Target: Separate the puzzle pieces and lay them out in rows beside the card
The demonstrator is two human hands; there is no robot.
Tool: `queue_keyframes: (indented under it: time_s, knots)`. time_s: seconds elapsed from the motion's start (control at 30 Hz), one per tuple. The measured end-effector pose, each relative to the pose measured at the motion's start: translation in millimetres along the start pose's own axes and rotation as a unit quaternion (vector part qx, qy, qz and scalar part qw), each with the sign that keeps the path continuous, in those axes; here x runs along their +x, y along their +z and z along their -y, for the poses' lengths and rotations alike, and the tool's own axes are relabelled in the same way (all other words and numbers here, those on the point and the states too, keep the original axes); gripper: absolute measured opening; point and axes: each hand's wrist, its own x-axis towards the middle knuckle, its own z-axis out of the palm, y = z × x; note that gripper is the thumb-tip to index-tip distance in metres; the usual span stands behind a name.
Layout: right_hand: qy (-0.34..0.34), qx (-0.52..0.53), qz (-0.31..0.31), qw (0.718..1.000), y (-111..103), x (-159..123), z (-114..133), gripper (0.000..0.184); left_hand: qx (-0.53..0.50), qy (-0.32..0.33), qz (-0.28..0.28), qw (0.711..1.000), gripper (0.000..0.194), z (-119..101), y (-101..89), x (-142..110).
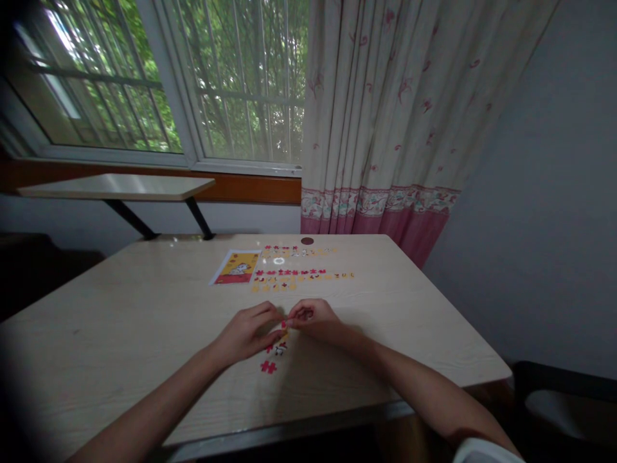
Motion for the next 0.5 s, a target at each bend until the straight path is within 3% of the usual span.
queue_keyframes:
  time_s: [0.33, 0.5]
  knots:
    - [-0.014, -0.040, -0.045, 0.998, 1.5, -0.1, 3.0, 0.018, 0.027, -0.022, -0.109, 0.993, 0.016, 1.1, -0.3, 2.1]
    - [-0.019, -0.050, -0.057, 0.997, 3.8, -1.3, 4.9, 0.015, 0.051, -0.005, -0.097, 0.994, 0.017, 2.1, 3.5, 2.1]
